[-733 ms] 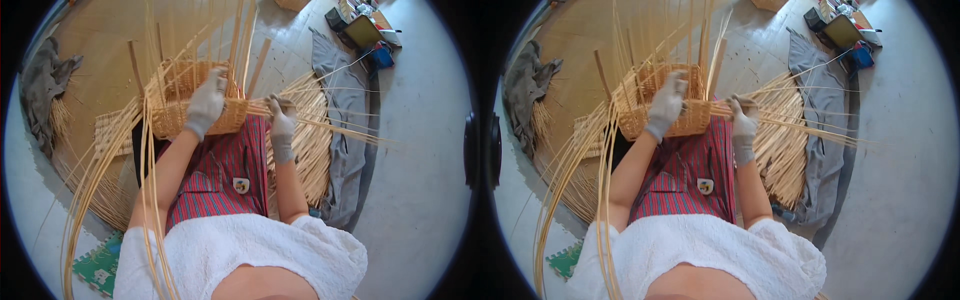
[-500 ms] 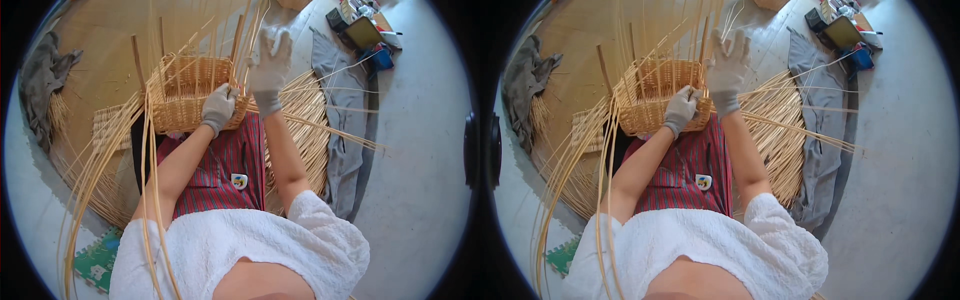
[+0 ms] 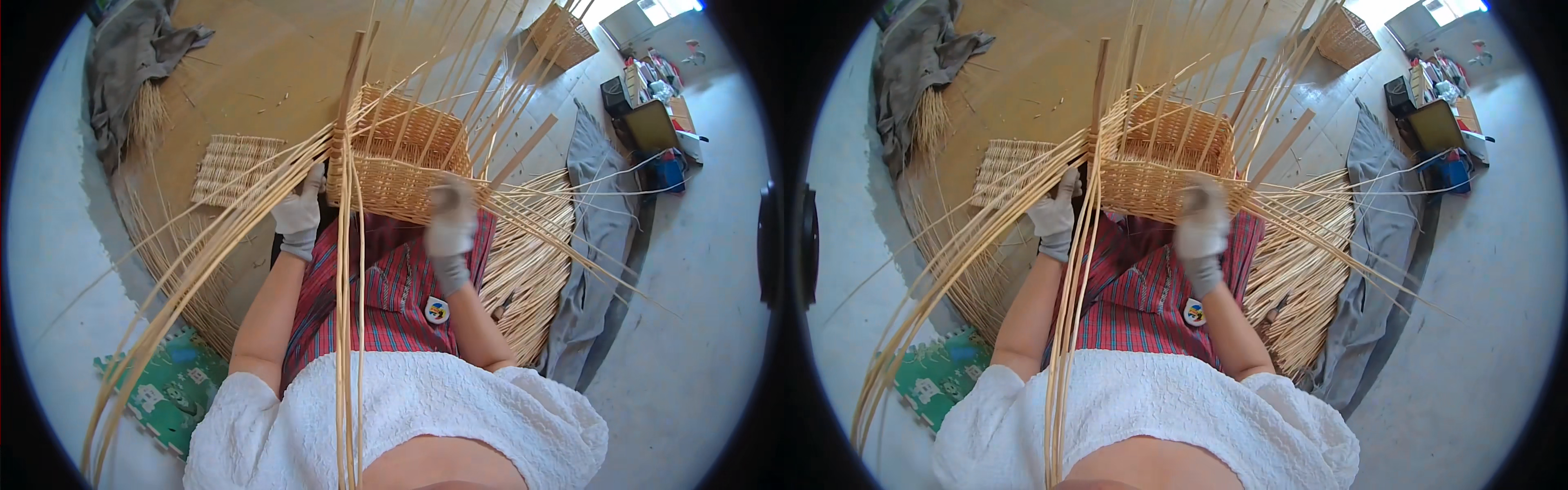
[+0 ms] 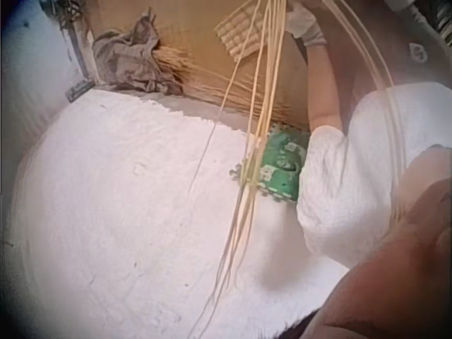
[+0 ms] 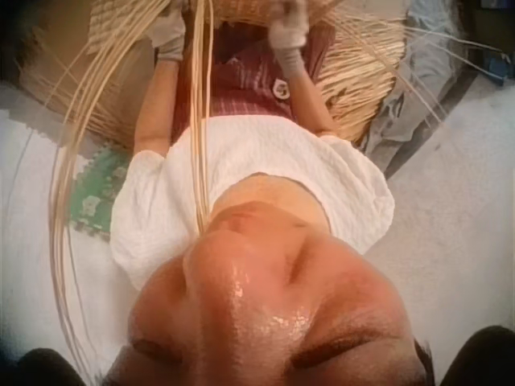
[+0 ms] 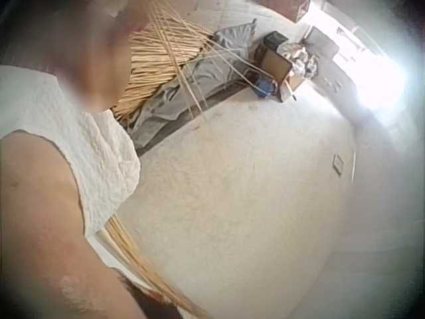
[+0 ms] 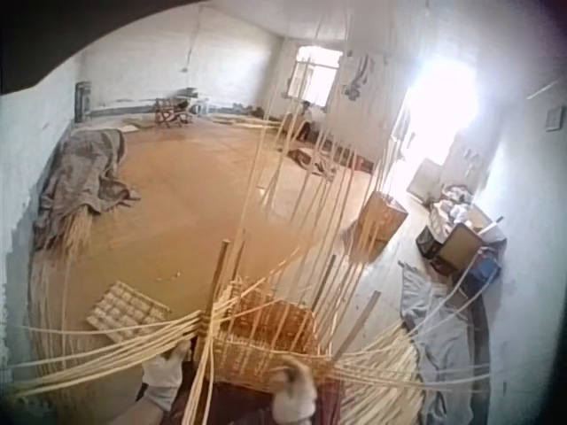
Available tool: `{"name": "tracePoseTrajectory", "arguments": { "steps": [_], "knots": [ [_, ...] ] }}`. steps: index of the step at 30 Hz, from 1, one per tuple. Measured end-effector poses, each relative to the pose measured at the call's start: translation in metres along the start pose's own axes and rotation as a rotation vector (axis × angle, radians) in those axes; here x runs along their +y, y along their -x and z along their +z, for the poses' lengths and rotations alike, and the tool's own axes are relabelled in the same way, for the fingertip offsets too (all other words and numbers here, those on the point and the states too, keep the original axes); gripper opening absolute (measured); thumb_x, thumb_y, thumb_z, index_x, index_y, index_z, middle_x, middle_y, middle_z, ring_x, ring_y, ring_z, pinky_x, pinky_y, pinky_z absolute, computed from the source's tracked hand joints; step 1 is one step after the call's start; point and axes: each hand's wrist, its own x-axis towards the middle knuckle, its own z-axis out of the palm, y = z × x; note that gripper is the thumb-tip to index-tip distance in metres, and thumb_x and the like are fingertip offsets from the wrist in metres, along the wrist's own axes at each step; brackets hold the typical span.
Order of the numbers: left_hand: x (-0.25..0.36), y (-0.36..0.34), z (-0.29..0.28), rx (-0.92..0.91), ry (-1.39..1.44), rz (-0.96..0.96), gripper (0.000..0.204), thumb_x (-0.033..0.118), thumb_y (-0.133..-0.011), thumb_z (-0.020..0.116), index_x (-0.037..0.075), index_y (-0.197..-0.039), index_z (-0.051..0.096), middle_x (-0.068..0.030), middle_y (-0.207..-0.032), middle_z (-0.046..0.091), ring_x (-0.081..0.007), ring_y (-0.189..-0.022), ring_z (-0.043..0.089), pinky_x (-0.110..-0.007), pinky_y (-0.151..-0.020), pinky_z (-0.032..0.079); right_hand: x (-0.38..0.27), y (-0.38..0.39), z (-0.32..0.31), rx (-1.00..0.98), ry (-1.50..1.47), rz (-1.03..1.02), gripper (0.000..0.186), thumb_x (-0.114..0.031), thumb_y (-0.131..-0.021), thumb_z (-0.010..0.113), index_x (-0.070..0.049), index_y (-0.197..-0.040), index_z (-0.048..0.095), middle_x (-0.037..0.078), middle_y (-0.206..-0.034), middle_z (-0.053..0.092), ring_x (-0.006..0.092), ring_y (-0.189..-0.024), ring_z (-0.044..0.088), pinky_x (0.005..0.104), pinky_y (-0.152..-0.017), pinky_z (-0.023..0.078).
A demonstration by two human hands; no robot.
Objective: The person weaves a basket by hand using thin wooden strips. They interlace the strips through vertical stakes, periodically rotate the basket, and use a small hammer to tighten the weave. The basket grows in height as the person continues weaving.
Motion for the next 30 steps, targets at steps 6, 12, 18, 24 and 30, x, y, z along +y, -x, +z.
{"name": "tracePoseTrajectory", "arguments": {
  "steps": [6,12,18,24,30],
  "knots": [
    [-0.037,0.021,-0.031,-0.244,0.331,-0.348,0.043,0.0,-0.092,0.068,-0.002,-0.134,0.058,-0.0143,-0.124,0.065,-0.0273,-0.111,0.064,-0.037,-0.1,0.056,-0.144,0.024,0.05,-0.729,-0.111,-0.399,0.03,-0.038,-0.089,0.072,-0.016,-0.109,0.068,0.009,-0.075,0.065,0.0295,-0.074,0.068,0.0438,-0.064,0.054],
    [-0.019,-0.097,-0.022,-0.902,0.191,-0.213,0.061,0.009,-0.094,0.07,0.013,-0.15,0.046,-0.0047,-0.127,0.063,-0.0155,-0.108,0.063,-0.027,-0.084,0.058,-0.15,0.019,0.027,-0.597,0.018,-0.399,0.022,-0.033,-0.087,0.073,-0.011,-0.088,0.069,0.01,-0.071,0.064,0.0321,-0.067,0.065,0.0433,-0.061,0.053],
    [-0.039,-0.139,0.008,-1.177,0.402,-0.541,0.064,0.007,-0.089,0.077,0.011,-0.146,0.049,-0.0031,-0.12,0.061,-0.0128,-0.105,0.06,-0.023,-0.077,0.057,-0.1,0.006,-0.026,-0.628,0.034,-0.2,0.014,-0.021,-0.089,0.069,-0.007,-0.092,0.068,0.012,-0.075,0.067,0.0306,-0.07,0.067,0.0419,-0.065,0.055],
    [-0.043,-0.101,0.018,-0.9,-0.004,0.04,0.086,0.017,-0.082,0.085,0.009,-0.153,0.035,-0.0102,-0.138,0.054,-0.0227,-0.129,0.052,-0.038,-0.112,0.043,0.085,-0.069,-0.095,-0.078,-0.783,0.901,0.032,-0.038,-0.106,0.054,-0.008,-0.105,0.066,-0.004,-0.067,0.057,0.0076,-0.05,0.049,0.0234,-0.042,0.038],
    [-0.066,-0.075,0.03,-0.647,0.049,0.02,0.096,0.025,-0.076,0.091,0.005,-0.151,0.035,-0.0108,-0.142,0.052,-0.0227,-0.13,0.052,-0.038,-0.111,0.045,0.068,-0.072,-0.085,0.31,-1.132,1.056,0.042,-0.049,-0.104,0.054,-0.009,-0.11,0.065,-0.006,-0.064,0.052,0.0058,-0.048,0.042,0.0206,-0.039,0.031]
  ]
}}
